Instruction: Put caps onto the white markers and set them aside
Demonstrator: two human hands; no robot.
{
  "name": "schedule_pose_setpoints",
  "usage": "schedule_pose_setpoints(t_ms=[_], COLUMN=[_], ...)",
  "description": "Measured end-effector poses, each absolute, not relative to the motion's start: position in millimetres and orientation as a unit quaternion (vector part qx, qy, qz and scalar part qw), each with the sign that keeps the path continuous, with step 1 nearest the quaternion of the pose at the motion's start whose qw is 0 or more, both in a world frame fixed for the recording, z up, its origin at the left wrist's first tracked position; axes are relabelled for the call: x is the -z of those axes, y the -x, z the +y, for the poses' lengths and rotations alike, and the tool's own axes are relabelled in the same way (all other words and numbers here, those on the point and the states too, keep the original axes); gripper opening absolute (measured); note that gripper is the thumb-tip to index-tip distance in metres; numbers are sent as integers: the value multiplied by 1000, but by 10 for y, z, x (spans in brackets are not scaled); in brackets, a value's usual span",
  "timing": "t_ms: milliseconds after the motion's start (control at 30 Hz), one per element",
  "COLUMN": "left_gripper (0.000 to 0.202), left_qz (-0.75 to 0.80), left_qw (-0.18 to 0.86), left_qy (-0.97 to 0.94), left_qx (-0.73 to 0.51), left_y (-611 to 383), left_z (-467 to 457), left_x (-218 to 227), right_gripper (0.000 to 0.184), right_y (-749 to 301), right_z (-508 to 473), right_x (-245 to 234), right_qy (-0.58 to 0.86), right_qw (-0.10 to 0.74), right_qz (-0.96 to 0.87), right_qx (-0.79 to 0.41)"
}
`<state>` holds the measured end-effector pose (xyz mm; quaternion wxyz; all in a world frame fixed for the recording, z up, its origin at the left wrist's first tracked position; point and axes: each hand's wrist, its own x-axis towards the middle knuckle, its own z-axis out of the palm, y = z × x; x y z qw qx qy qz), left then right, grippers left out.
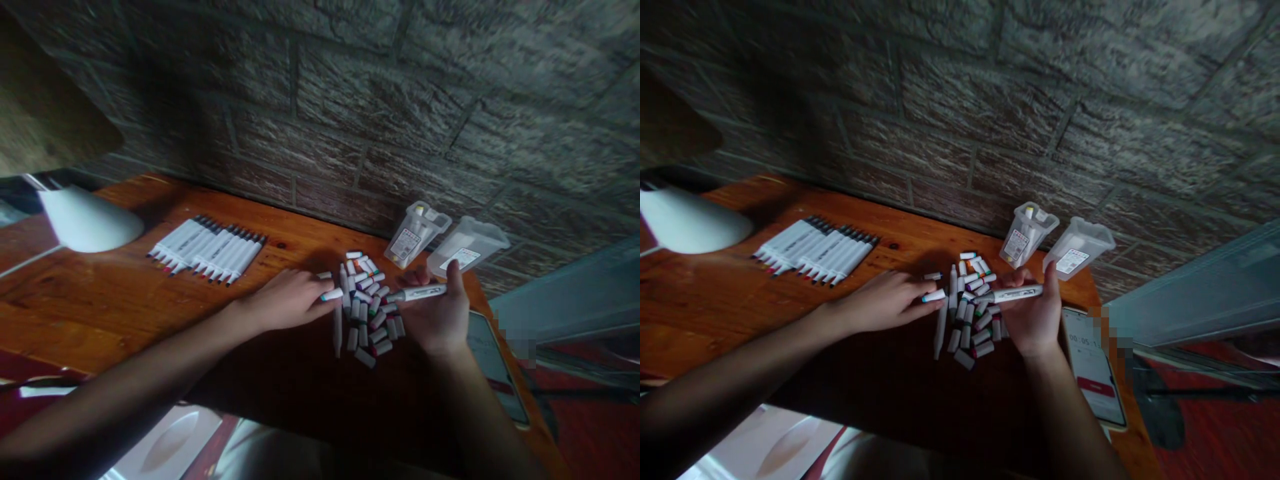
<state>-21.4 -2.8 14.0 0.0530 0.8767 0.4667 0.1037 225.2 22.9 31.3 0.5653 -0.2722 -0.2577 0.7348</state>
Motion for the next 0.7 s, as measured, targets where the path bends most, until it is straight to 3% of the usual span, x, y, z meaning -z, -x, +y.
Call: schedule_pose_setpoints(t_ms=[167, 433, 600, 700], left_gripper=[44, 55, 38, 27], left_qz=[500, 583, 576, 531], left_qw=[51, 65, 110, 143], left_qy=[-861, -806, -800, -819], left_qx=[-72, -79, -122, -164], left_y=[173, 152, 168, 174], left_z=[-25, -26, 4, 18], left_x=[-103, -120, -77, -17], right_gripper=[59, 46, 25, 27], right_y=[-2221, -2154, -2100, -2079], right_z=[218, 224, 164, 124], right_x=[-272, -252, -244, -250], right_qy=[342, 356, 343, 338], right_qw=[520, 503, 526, 507], right_qz=[-289, -315, -335, -371], right_qx=[-727, -722, -703, -701])
